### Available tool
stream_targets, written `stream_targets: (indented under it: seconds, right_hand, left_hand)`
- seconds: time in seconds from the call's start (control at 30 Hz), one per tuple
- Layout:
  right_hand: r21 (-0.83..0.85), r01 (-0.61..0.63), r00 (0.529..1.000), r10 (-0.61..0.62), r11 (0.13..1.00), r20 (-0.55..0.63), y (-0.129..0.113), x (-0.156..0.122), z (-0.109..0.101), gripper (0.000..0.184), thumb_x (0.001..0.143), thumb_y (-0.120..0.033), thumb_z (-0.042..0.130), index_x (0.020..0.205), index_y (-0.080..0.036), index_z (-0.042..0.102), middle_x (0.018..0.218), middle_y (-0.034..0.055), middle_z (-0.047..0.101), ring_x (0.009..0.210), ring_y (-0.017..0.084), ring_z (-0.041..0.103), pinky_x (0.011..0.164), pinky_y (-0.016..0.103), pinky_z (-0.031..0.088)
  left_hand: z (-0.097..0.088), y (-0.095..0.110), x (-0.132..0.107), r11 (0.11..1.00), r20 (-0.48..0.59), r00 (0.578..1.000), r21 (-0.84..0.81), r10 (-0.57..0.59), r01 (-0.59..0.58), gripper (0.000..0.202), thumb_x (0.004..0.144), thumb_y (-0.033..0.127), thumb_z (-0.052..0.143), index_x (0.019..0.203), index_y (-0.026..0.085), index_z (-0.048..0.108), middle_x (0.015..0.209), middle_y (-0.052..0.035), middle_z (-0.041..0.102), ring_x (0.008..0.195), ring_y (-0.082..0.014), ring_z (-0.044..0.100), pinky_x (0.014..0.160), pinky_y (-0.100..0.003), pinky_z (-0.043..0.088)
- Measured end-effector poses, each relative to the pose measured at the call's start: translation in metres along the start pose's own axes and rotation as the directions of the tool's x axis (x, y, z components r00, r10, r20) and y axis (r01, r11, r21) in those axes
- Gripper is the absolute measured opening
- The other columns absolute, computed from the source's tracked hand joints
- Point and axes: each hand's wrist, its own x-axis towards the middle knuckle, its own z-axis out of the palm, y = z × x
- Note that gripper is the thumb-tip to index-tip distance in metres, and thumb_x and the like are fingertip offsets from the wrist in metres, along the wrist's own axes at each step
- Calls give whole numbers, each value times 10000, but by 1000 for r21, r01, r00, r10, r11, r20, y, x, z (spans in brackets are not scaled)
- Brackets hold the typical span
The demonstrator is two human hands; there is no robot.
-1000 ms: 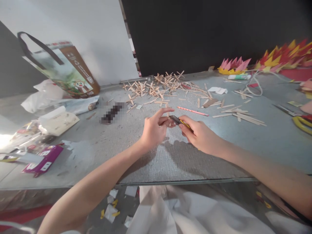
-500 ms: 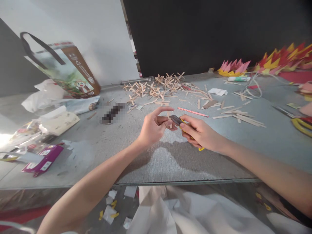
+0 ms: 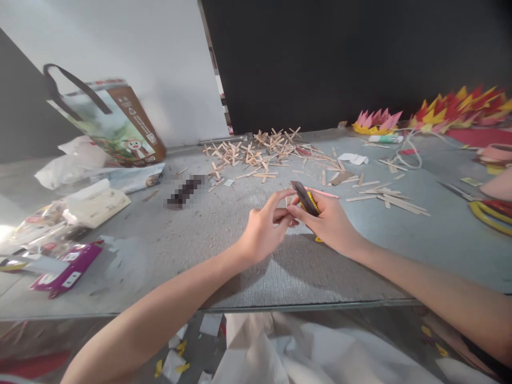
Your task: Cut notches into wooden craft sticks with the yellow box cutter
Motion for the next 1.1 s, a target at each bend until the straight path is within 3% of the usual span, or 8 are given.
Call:
stream_targets:
  seconds: [0.1,0.2,0.47,0.57,0.67,0.8,0.97,1.1]
  right_hand:
    - [55,-26,1000,25,998,17,4,0,3,268,981,-478,670,956,-212,646,816,27,704,767,193,677,719,322,544]
    - [109,-74,996,69,991,53,8,0,3,271,976,-471,674,980,-202,643,771,10,691,672,166,644,623,292,508]
    - [202,-138,988,121,970,93,5,0,0,185,959,-366,669,982,-189,621,634,-59,577,448,79,438,450,238,331]
    - [213,-139,989,127,967,70,5,-1,-4,239,979,-424,664,1033,-192,640,568,-86,486,429,86,414,428,239,304]
    - [236,-156,986,138,959,93,4,0,-10,315,994,-502,653,1060,-194,654,537,-93,437,426,93,399,421,243,285]
    - [262,-161,977,117,951,178,4,1,-13,343,988,-535,667,1008,-193,660,545,-84,449,425,83,382,423,242,251]
    - [239,-153,987,136,959,84,5,2,-11,375,944,-572,713,897,-222,589,506,-96,429,404,91,383,404,245,259]
    - [115,-113,993,111,987,26,2,2,-9,381,963,-582,678,879,-223,580,556,-61,524,445,108,459,429,257,318]
  left_hand:
    - [3,1,-1,999,-5,1000,35,-1,1,477,934,61,574,1364,266,546,834,42,817,826,-153,812,859,-264,609]
    - [4,-3,-1,1000,-2,1000,19,-20,20,493,913,48,559,1355,262,518,790,57,797,764,-130,795,832,-249,601]
    - [8,-9,-1,966,29,994,-237,-102,106,624,929,141,626,1487,283,386,850,22,796,787,-164,806,812,-297,648]
    - [8,-6,1,920,39,987,-356,-158,161,684,916,202,702,1480,288,327,804,22,780,747,-193,800,781,-345,661]
    - [7,-6,3,840,119,977,-499,-177,213,592,902,212,715,1344,282,327,743,42,740,630,-182,762,671,-329,638]
    - [1,-7,6,790,296,947,-546,-129,278,415,925,231,687,1145,275,338,720,66,693,557,-129,694,586,-262,562]
    - [-2,-3,6,778,360,930,-562,-74,279,374,986,318,668,1187,254,360,821,11,705,646,-141,721,643,-286,573]
    - [3,0,3,778,347,933,-558,-97,288,382,1006,304,642,1276,249,379,924,-30,730,722,-162,761,708,-316,615]
